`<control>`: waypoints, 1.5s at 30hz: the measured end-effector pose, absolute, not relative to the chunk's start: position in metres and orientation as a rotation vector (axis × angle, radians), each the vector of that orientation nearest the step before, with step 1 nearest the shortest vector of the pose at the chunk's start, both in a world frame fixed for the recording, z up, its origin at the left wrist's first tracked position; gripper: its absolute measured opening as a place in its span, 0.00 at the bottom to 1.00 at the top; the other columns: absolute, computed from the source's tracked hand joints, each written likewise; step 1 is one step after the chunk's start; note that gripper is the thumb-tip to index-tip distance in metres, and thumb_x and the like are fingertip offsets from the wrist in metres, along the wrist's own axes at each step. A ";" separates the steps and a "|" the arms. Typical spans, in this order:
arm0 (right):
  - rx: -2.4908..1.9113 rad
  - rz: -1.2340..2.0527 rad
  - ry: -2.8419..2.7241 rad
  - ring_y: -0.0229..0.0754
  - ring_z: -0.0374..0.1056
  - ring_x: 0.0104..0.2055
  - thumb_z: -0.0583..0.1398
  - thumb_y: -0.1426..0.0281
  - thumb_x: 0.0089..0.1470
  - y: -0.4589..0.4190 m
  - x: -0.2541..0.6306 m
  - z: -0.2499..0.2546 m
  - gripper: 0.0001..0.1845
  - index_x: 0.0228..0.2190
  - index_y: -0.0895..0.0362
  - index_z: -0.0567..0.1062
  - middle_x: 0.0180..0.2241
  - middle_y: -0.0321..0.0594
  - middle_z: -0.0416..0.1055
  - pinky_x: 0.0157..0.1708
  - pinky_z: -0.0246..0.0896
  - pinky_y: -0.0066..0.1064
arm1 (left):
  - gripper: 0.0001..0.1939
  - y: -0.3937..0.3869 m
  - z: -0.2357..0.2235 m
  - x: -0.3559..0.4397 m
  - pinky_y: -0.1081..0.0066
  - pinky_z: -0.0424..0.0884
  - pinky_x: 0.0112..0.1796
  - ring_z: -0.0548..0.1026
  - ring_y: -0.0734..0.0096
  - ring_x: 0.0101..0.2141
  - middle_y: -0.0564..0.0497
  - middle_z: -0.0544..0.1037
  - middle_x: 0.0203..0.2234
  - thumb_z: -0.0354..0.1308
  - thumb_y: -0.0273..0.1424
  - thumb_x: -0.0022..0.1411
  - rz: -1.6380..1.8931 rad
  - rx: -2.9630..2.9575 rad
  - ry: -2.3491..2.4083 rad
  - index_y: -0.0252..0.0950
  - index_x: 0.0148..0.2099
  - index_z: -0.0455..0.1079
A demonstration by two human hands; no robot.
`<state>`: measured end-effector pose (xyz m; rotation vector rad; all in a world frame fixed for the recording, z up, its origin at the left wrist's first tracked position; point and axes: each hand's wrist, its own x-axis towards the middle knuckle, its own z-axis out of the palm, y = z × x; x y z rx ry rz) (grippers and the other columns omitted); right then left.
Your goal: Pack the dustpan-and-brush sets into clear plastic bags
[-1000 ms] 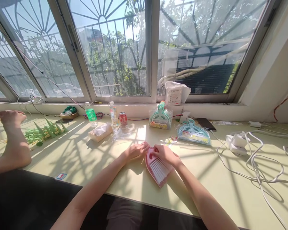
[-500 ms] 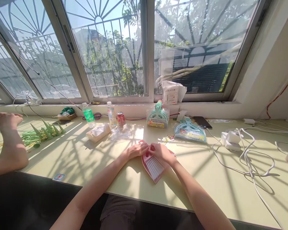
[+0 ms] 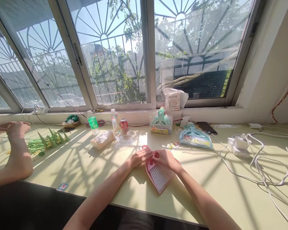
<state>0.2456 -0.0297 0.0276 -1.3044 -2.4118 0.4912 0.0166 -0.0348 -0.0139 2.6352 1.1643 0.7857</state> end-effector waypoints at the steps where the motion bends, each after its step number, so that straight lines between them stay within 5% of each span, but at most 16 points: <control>1: -1.286 0.517 -2.361 0.46 0.76 0.35 0.64 0.59 0.66 -0.030 0.246 0.029 0.13 0.32 0.53 0.82 0.35 0.41 0.84 0.34 0.58 0.32 | 0.18 -0.037 -0.010 0.018 0.38 0.72 0.68 0.80 0.41 0.64 0.33 0.82 0.61 0.51 0.28 0.75 0.910 2.593 1.208 0.40 0.58 0.79; 4: -1.343 0.503 -2.160 0.49 0.78 0.38 0.65 0.55 0.66 -0.032 0.246 0.033 0.15 0.34 0.52 0.84 0.37 0.40 0.85 0.36 0.61 0.33 | 0.26 -0.041 0.007 0.020 0.35 0.61 0.73 0.69 0.45 0.73 0.36 0.77 0.68 0.52 0.33 0.75 1.460 2.219 1.416 0.40 0.72 0.68; 6: -1.452 0.414 -2.043 0.50 0.79 0.40 0.65 0.54 0.67 -0.032 0.244 0.033 0.16 0.36 0.51 0.85 0.37 0.42 0.86 0.37 0.62 0.33 | 0.29 -0.041 0.019 0.019 0.38 0.65 0.71 0.71 0.47 0.71 0.36 0.78 0.67 0.51 0.38 0.77 1.577 1.858 1.424 0.41 0.75 0.62; 9: -1.561 0.320 -1.970 0.51 0.80 0.43 0.64 0.52 0.69 -0.031 0.241 0.029 0.16 0.39 0.49 0.86 0.39 0.44 0.86 0.38 0.63 0.33 | 0.28 -0.042 0.028 0.021 0.45 0.76 0.63 0.81 0.46 0.61 0.34 0.84 0.59 0.52 0.46 0.77 1.181 1.595 1.180 0.37 0.70 0.70; 12: -1.578 0.308 -1.970 0.52 0.80 0.44 0.63 0.52 0.70 -0.027 0.240 0.024 0.17 0.40 0.49 0.86 0.42 0.45 0.87 0.39 0.65 0.34 | 0.27 -0.048 0.023 0.034 0.50 0.78 0.60 0.80 0.44 0.61 0.36 0.83 0.60 0.67 0.45 0.69 0.990 1.551 1.021 0.39 0.65 0.76; 16: -1.445 0.388 -1.948 0.50 0.79 0.40 0.60 0.53 0.73 -0.022 0.250 0.023 0.20 0.41 0.52 0.87 0.38 0.46 0.86 0.41 0.65 0.34 | 0.29 -0.055 0.014 0.050 0.54 0.80 0.55 0.81 0.44 0.58 0.39 0.84 0.57 0.75 0.43 0.61 1.046 1.525 0.946 0.38 0.61 0.78; 20: -1.325 0.367 -1.615 0.49 0.76 0.34 0.44 0.47 0.79 -0.010 0.270 0.027 0.39 0.44 0.58 0.86 0.29 0.45 0.80 0.41 0.67 0.35 | 0.27 -0.045 0.020 0.033 0.61 0.80 0.45 0.83 0.51 0.47 0.43 0.86 0.45 0.74 0.43 0.62 1.217 1.292 1.045 0.36 0.58 0.78; 23: -1.415 0.280 -1.564 0.54 0.78 0.48 0.40 0.55 0.79 0.003 0.279 0.023 0.37 0.52 0.60 0.84 0.45 0.54 0.84 0.53 0.70 0.41 | 0.24 -0.032 0.023 0.008 0.61 0.80 0.46 0.83 0.53 0.47 0.45 0.86 0.44 0.72 0.39 0.63 1.438 1.112 1.102 0.36 0.58 0.77; 26: -1.576 0.207 -1.902 0.61 0.65 0.71 0.49 0.62 0.76 0.011 0.278 0.009 0.26 0.62 0.56 0.80 0.69 0.57 0.73 0.71 0.58 0.58 | 0.22 -0.022 0.022 -0.009 0.57 0.82 0.48 0.84 0.50 0.49 0.44 0.86 0.44 0.72 0.37 0.61 1.541 0.993 1.104 0.35 0.56 0.79; 29: -1.599 0.277 -2.297 0.65 0.54 0.79 0.52 0.67 0.74 0.013 0.273 -0.005 0.27 0.67 0.53 0.76 0.76 0.54 0.64 0.75 0.41 0.76 | 0.19 -0.018 0.019 -0.012 0.54 0.83 0.52 0.85 0.48 0.50 0.43 0.86 0.42 0.72 0.35 0.58 1.621 0.851 1.100 0.33 0.50 0.79; 35: -1.256 0.388 -2.592 0.59 0.50 0.82 0.49 0.72 0.73 0.016 0.274 -0.011 0.32 0.72 0.51 0.72 0.78 0.48 0.62 0.79 0.27 0.72 | 0.17 -0.014 0.016 -0.007 0.59 0.82 0.46 0.85 0.54 0.41 0.45 0.87 0.36 0.71 0.32 0.54 1.578 0.693 1.037 0.34 0.47 0.80; 39: -1.693 0.224 -2.358 0.72 0.43 0.83 0.55 0.59 0.75 0.019 0.277 -0.014 0.37 0.77 0.61 0.63 0.80 0.63 0.50 0.75 0.28 0.82 | 0.19 -0.012 0.011 -0.006 0.65 0.79 0.45 0.84 0.59 0.40 0.48 0.87 0.36 0.73 0.29 0.49 1.623 0.717 1.043 0.35 0.45 0.82; 41: -1.717 0.318 -2.321 0.72 0.47 0.82 0.58 0.58 0.73 0.022 0.280 -0.016 0.36 0.75 0.59 0.66 0.79 0.61 0.55 0.76 0.37 0.79 | 0.19 -0.012 0.010 -0.005 0.64 0.79 0.44 0.84 0.57 0.40 0.47 0.88 0.35 0.75 0.28 0.48 1.612 0.693 1.021 0.35 0.44 0.82; 45: -1.241 0.585 -2.333 0.59 0.60 0.78 0.63 0.69 0.63 0.029 0.288 -0.016 0.34 0.69 0.50 0.76 0.73 0.50 0.69 0.78 0.52 0.56 | 0.19 -0.012 0.010 -0.002 0.65 0.78 0.40 0.84 0.58 0.36 0.50 0.86 0.32 0.77 0.30 0.49 1.584 0.649 1.059 0.37 0.45 0.81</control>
